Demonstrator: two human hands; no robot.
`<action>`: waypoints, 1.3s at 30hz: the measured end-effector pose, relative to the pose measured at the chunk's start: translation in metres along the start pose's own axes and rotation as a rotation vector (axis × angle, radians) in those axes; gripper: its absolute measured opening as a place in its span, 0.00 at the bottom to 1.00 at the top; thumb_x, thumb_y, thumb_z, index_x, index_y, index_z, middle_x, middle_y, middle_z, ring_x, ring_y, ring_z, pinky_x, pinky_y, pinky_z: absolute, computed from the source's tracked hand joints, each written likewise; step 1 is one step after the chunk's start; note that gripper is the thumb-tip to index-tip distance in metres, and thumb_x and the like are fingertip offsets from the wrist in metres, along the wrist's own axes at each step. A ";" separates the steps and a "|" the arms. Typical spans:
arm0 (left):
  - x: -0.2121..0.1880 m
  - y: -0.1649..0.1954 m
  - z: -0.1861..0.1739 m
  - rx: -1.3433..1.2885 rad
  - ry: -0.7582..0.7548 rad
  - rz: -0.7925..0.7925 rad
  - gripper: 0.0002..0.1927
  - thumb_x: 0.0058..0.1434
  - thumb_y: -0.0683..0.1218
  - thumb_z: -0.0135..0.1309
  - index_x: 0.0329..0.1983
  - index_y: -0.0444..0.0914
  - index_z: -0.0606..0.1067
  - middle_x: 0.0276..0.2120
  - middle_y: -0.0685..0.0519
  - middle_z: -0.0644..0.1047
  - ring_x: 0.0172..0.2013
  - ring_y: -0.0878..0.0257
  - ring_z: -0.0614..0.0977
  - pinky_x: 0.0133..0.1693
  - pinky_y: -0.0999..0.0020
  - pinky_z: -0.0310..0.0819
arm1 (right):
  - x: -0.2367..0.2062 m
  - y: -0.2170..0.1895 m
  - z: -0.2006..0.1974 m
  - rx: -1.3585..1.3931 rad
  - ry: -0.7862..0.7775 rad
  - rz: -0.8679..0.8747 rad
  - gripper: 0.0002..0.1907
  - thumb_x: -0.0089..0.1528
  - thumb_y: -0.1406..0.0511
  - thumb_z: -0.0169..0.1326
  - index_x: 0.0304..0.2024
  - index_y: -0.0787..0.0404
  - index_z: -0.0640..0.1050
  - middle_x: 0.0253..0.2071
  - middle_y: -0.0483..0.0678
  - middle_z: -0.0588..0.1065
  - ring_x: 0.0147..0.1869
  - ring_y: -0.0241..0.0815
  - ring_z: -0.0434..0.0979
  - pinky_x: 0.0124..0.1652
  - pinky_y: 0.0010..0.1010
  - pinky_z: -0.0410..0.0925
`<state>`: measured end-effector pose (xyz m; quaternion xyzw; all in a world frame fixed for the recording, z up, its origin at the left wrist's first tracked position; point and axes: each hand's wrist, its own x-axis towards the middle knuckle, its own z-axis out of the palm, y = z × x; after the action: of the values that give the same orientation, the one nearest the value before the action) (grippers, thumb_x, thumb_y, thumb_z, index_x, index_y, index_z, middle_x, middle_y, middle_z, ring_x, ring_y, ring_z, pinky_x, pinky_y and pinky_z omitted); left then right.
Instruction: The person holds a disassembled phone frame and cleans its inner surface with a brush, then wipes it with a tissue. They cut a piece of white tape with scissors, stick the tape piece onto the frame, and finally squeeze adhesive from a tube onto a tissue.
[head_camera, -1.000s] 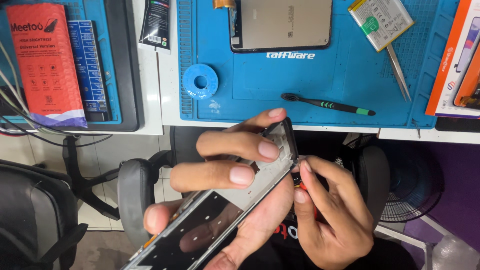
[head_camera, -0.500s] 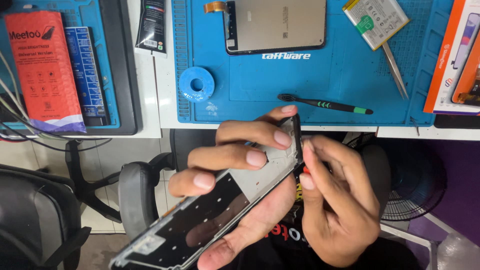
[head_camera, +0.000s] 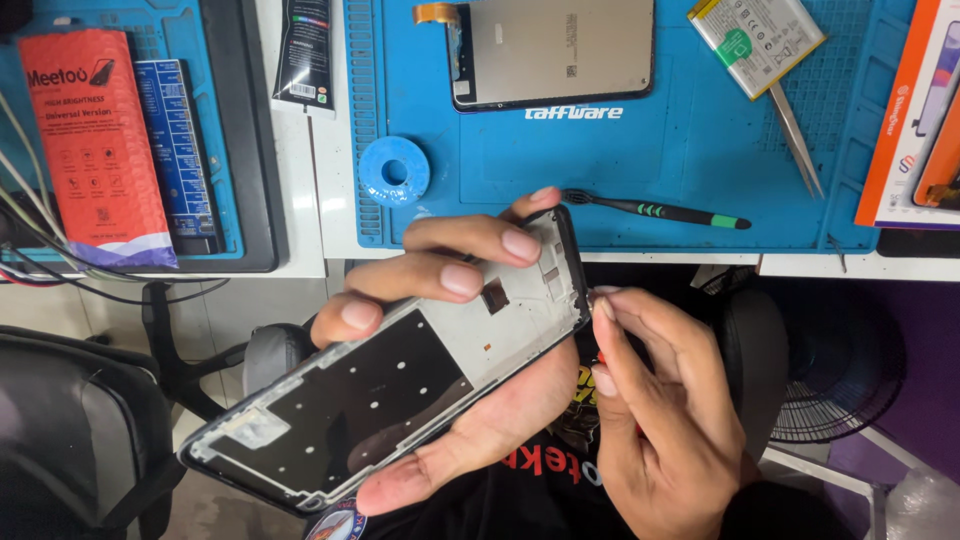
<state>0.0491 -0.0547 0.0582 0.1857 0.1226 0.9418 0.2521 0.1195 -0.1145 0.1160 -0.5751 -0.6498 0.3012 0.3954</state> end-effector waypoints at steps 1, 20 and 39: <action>0.000 -0.001 0.001 -0.008 0.002 0.004 0.48 0.62 0.81 0.38 0.61 0.35 0.62 0.44 0.38 0.73 0.38 0.38 0.80 0.46 0.26 0.77 | -0.001 0.000 0.000 -0.004 0.001 -0.005 0.13 0.67 0.81 0.52 0.55 0.75 0.77 0.58 0.62 0.73 0.61 0.52 0.80 0.60 0.34 0.76; -0.001 -0.003 0.002 -0.054 0.011 -0.025 0.50 0.63 0.82 0.33 0.62 0.34 0.61 0.47 0.39 0.71 0.39 0.38 0.81 0.44 0.26 0.77 | 0.006 -0.005 -0.007 -0.075 -0.026 0.034 0.15 0.65 0.80 0.54 0.55 0.73 0.77 0.54 0.61 0.75 0.57 0.48 0.82 0.52 0.28 0.75; -0.007 -0.020 -0.001 -0.098 -0.171 0.108 0.47 0.69 0.80 0.36 0.57 0.32 0.65 0.44 0.36 0.74 0.36 0.35 0.81 0.45 0.24 0.75 | 0.010 0.001 -0.008 -0.114 0.054 0.056 0.15 0.64 0.80 0.50 0.53 0.74 0.76 0.51 0.61 0.75 0.53 0.50 0.81 0.52 0.32 0.73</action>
<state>0.0626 -0.0419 0.0492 0.2590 0.0441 0.9396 0.2193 0.1271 -0.1051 0.1208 -0.6225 -0.6387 0.2591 0.3707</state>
